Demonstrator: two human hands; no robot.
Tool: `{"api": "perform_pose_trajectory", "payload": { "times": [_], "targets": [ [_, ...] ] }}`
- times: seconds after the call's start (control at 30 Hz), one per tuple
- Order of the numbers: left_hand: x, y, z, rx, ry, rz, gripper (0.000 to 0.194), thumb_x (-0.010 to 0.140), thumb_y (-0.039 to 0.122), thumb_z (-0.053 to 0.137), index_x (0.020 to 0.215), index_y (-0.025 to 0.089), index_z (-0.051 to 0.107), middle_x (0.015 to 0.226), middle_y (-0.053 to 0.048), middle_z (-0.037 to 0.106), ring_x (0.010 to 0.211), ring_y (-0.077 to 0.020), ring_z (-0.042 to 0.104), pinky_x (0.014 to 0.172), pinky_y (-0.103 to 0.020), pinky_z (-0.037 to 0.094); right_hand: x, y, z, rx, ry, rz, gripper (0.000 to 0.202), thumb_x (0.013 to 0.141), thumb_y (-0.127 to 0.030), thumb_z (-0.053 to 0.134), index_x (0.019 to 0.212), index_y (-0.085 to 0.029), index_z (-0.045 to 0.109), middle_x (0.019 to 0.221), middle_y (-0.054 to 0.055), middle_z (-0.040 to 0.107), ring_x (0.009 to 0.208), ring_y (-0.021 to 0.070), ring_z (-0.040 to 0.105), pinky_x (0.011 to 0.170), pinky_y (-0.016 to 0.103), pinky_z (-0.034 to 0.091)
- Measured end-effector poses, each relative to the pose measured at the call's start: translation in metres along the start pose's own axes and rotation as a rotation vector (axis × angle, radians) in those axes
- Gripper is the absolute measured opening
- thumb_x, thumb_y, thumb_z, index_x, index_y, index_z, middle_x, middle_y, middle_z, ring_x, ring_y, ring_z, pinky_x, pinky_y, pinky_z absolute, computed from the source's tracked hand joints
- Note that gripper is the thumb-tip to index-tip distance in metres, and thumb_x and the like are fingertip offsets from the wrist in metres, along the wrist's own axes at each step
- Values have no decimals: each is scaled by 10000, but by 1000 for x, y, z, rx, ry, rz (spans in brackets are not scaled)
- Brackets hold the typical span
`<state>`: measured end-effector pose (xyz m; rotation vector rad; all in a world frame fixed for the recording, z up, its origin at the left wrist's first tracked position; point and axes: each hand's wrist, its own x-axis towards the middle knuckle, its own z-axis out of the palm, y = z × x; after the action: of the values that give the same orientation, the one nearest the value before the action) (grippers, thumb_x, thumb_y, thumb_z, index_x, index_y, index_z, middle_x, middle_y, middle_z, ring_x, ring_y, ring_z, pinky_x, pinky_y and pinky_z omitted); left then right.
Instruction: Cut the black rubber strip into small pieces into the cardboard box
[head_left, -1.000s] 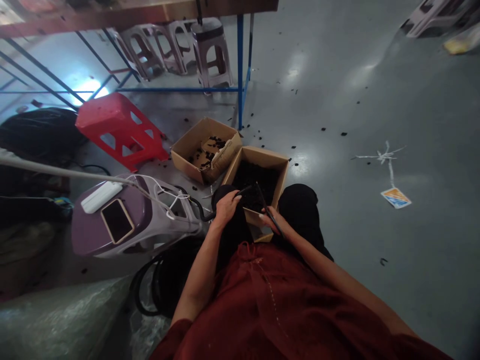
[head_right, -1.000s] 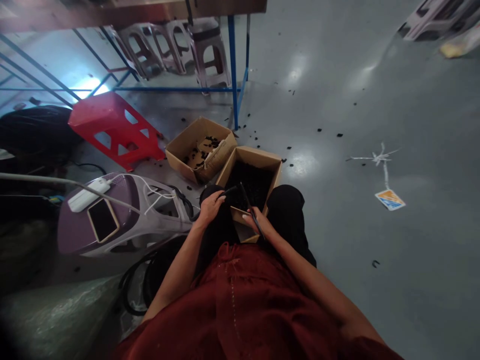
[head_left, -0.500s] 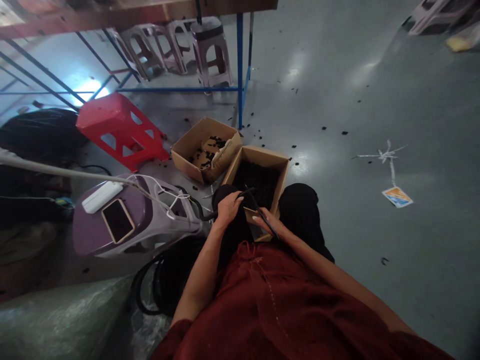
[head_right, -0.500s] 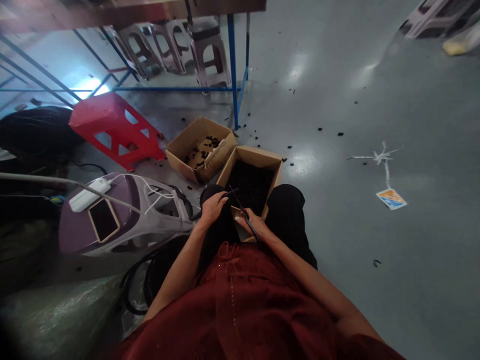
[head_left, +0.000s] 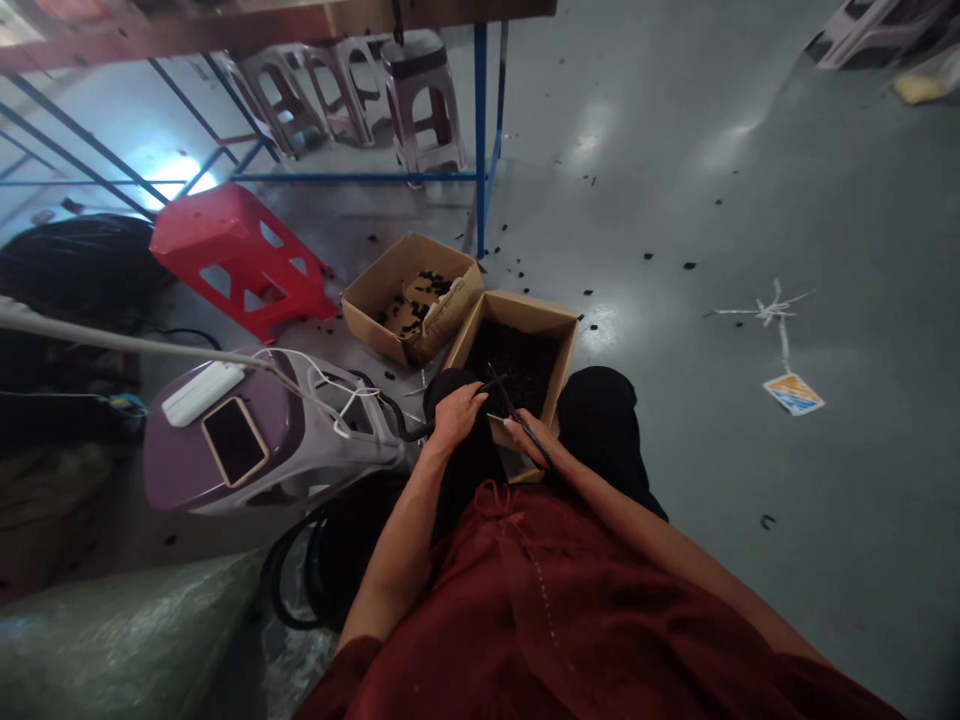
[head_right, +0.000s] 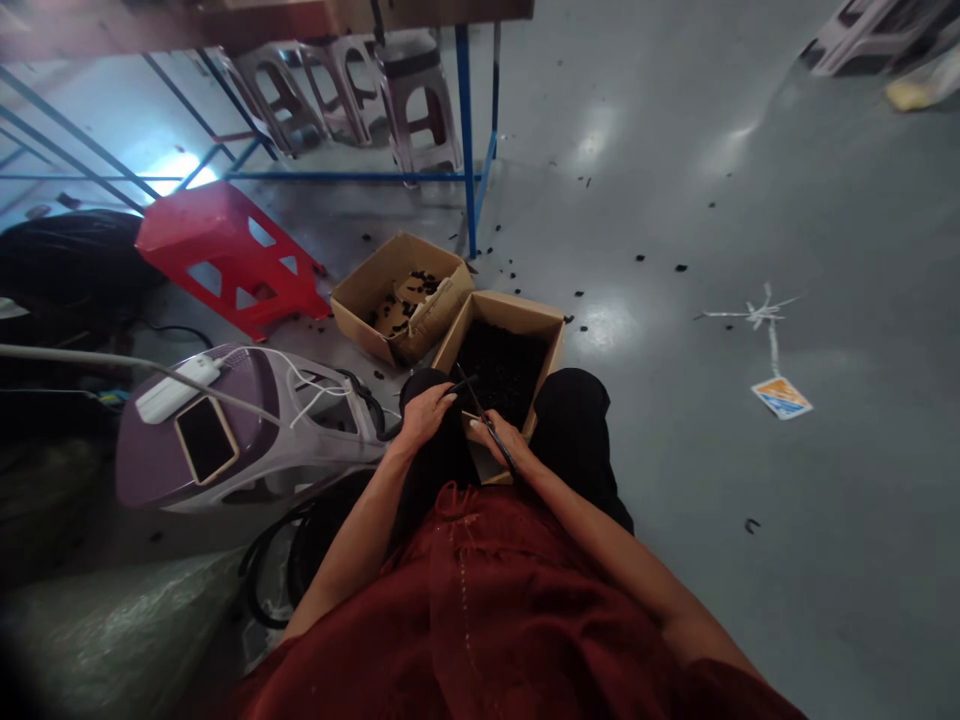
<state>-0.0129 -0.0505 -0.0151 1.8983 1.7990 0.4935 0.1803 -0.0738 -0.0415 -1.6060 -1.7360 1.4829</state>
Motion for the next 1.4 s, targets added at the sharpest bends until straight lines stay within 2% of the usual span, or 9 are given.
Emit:
{"api": "perform_pose_trajectory", "payload": {
  "times": [0.37,0.73,1.2,1.4],
  "targets": [
    [2,4,0,39,-29,-6,334,967,321,433,1231,211,605,1226,-34,657,1155,-172,589,993,-272,438,-9,-11,-2,-123,73,-27,276,874,-473,463,933,-221,557,778,24,624,737,194,587,653,264,414],
    [5,2,5,87,-11,14,339,972,336,414,1205,199,618,1197,-49,668,1123,-185,604,967,-285,451,-6,-4,-2,-211,93,-34,239,887,-430,459,939,-220,561,768,27,628,733,205,603,659,263,408],
    [4,6,2,106,-28,8,333,969,333,422,1217,214,611,1195,-43,667,1124,-175,599,964,-268,444,-3,7,-1,-291,105,-55,225,901,-437,447,936,-237,545,774,26,643,738,211,612,662,259,400],
    [5,3,2,100,-28,40,342,973,331,411,1215,197,612,1194,-54,667,1121,-184,605,958,-277,451,0,5,-4,-266,59,-34,252,896,-456,456,993,-238,536,816,38,644,774,219,619,665,257,400]
  ]
}}
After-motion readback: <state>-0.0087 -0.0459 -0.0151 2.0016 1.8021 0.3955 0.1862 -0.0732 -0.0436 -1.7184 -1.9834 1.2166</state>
